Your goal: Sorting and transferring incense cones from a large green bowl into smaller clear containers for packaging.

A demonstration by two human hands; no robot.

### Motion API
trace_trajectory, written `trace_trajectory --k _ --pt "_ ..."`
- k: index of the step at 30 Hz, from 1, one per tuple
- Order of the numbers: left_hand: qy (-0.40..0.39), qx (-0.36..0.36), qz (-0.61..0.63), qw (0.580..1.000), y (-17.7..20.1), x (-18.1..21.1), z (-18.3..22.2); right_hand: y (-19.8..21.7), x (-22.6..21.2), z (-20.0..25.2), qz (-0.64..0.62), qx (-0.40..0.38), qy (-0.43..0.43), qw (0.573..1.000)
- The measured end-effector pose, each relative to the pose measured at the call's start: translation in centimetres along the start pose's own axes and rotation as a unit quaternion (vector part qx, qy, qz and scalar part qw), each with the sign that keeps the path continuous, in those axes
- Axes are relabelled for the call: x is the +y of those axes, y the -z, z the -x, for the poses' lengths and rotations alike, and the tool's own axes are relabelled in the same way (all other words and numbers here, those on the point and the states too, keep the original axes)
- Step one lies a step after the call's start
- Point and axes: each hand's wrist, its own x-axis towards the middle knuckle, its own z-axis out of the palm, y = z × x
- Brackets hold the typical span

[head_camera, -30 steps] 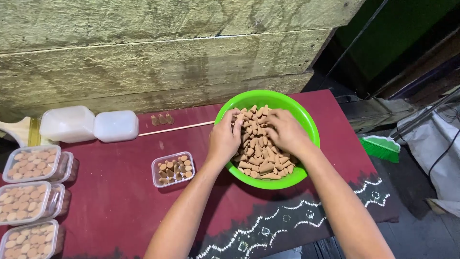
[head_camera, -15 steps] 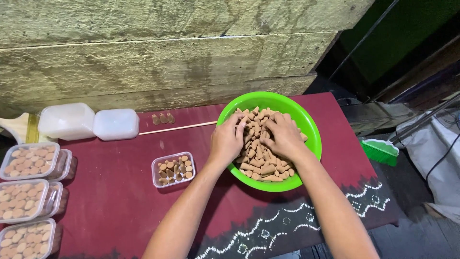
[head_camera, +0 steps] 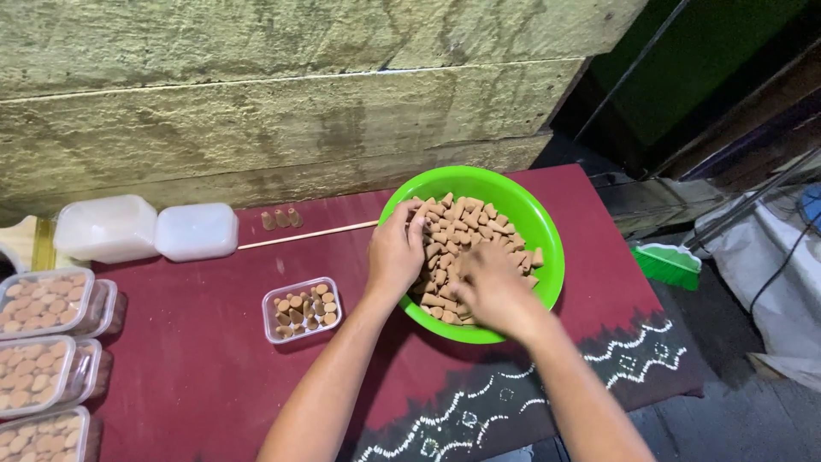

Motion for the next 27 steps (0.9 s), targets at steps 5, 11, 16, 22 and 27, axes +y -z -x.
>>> trace_trajectory --k 5,11,16,22,27 --pt "-0.007 0.011 -0.006 1.000 -0.3 -0.5 -0.2 0.3 -1.9 1.8 -0.070 0.016 0.041 0.997" --pt "-0.015 0.007 -0.017 1.000 -0.2 -0.3 -0.3 0.1 -1.4 2.4 -0.161 0.097 0.072 0.980" --pt "-0.024 0.007 -0.020 1.000 -0.4 -0.6 -0.2 -0.9 1.4 1.5 -0.205 0.196 0.028 0.958" --pt "-0.050 -0.004 -0.036 0.998 -0.6 -0.7 -0.2 -2.6 10.6 -2.1 -0.010 0.308 -0.001 0.951" --pt "-0.062 -0.018 -0.043 0.997 -0.2 0.1 0.0 -1.3 12.0 -3.2 0.020 0.171 -0.008 0.985"
